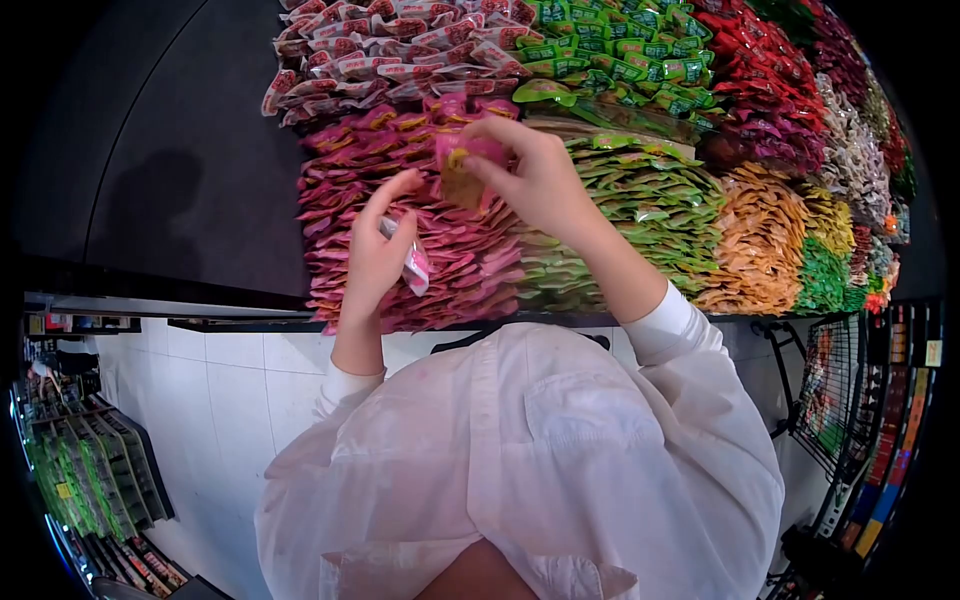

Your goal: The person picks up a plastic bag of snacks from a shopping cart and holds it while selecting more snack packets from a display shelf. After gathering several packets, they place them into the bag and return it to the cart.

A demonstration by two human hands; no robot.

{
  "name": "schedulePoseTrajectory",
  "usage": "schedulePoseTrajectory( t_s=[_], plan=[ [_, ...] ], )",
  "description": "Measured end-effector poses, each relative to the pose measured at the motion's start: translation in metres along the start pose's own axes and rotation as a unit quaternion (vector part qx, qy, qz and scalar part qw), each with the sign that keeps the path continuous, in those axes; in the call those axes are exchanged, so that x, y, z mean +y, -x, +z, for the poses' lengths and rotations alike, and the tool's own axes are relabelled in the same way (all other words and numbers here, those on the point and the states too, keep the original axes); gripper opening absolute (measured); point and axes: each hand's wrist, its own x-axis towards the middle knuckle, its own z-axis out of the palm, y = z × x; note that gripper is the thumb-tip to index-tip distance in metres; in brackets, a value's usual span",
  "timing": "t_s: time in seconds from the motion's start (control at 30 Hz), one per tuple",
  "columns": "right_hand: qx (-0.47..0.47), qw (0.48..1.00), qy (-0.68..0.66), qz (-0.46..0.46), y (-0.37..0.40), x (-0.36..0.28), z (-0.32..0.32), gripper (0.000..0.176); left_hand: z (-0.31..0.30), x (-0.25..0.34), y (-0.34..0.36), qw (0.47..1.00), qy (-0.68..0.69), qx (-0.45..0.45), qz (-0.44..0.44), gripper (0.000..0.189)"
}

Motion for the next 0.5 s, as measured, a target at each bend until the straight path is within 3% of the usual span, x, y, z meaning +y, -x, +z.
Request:
schedulePoseTrajectory(
  t_s=[0.03, 0.13, 0.2, 0.3, 0.5],
  plan=[
    [0.020, 0.999, -0.040, 0.011, -0.006, 0.007, -0.001, 0.025, -0.005, 0.000, -0.012, 0.968, -0.191, 0.079, 0.141, 0.043],
    [0.013, 0.999, -0.018, 0.034, -0.019, 0.006, -0.010, 0.024, -0.016, 0.003, -0.046, 0.938, -0.299, 0.123, 0.127, 0.050],
    [0.041, 0.999, -0.002, -0.016, -0.025, 0.005, -0.011, 0.022, -0.021, -0.002, -0.067, 0.919, -0.363, 0.125, 0.095, 0.056],
    [0.054, 0.992, 0.073, -0.086, -0.037, -0.004, -0.009, 0.020, -0.022, -0.001, -0.074, 0.915, -0.376, 0.131, 0.073, 0.051],
    [0.109, 0.977, 0.100, -0.152, -0.067, 0.000, 0.011, 0.018, -0.021, -0.022, -0.071, 0.905, -0.382, 0.180, 0.049, 0.045]
  ],
)
